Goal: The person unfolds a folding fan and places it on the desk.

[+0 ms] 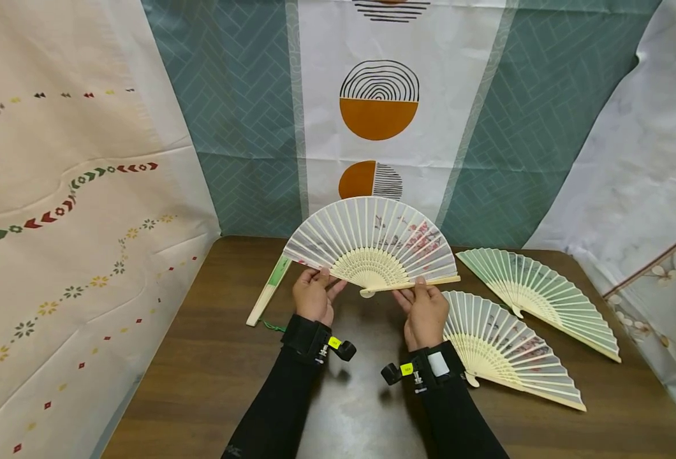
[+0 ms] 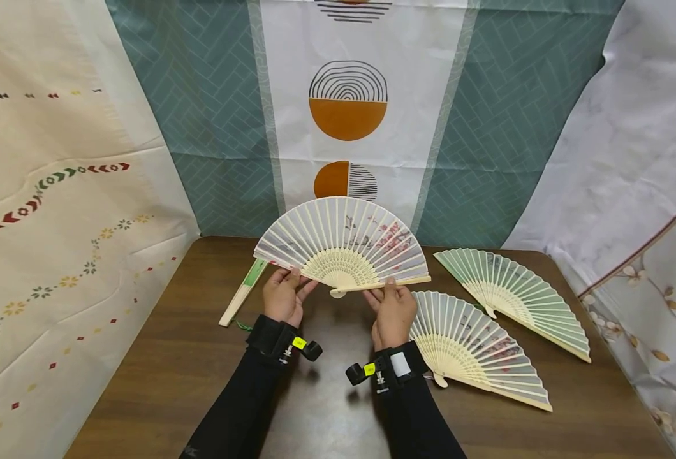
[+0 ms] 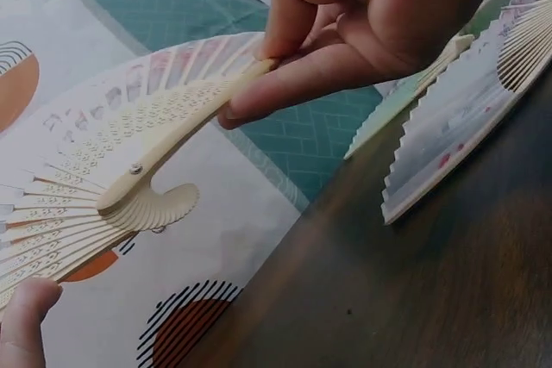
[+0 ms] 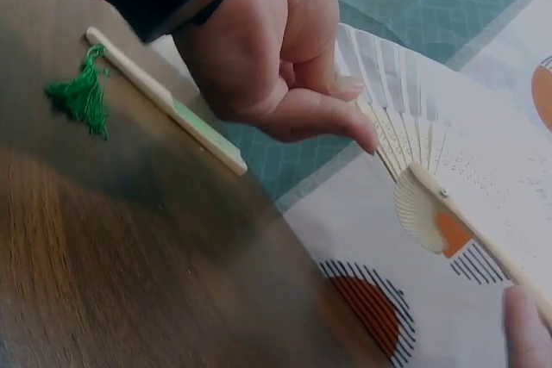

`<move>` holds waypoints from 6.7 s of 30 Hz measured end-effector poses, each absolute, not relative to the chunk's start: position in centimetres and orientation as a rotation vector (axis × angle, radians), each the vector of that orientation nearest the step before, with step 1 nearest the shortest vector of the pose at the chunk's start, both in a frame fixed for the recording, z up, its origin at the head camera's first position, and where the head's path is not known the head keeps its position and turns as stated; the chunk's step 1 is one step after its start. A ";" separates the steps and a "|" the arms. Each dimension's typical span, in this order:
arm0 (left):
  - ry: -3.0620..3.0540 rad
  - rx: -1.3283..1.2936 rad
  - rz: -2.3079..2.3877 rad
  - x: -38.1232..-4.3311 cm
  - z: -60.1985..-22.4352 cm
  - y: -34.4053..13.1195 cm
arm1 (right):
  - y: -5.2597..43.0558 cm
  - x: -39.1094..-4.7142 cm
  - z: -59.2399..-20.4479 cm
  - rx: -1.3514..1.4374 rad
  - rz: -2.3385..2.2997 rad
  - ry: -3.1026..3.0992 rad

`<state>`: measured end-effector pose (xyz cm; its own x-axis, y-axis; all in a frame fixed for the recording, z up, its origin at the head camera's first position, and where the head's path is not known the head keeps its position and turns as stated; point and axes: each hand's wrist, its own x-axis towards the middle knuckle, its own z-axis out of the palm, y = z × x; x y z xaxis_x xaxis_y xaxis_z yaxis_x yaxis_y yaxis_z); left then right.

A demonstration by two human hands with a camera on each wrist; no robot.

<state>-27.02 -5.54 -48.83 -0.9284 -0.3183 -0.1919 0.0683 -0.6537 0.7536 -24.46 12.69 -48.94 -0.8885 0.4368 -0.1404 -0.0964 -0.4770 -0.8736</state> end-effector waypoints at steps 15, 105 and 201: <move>-1.093 0.514 -2.642 -26.6 -49.5 -5.2 | 12.8 -24.2 -49.3 -0.500 2.445 -1.276; -2.860 0.113 -1.248 -31.0 -55.2 -17.1 | 11.5 -23.7 -49.7 -0.114 2.187 -2.418; -2.396 0.083 -2.206 -27.3 -47.6 -5.7 | 11.4 -24.4 -49.1 -0.250 2.168 -2.346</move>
<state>-27.30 -5.75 -47.59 -0.9920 0.0407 -0.1196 -0.1159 0.0848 0.9896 -24.43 11.35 -49.10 -0.9859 0.0716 -0.1512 0.1564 0.0734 -0.9850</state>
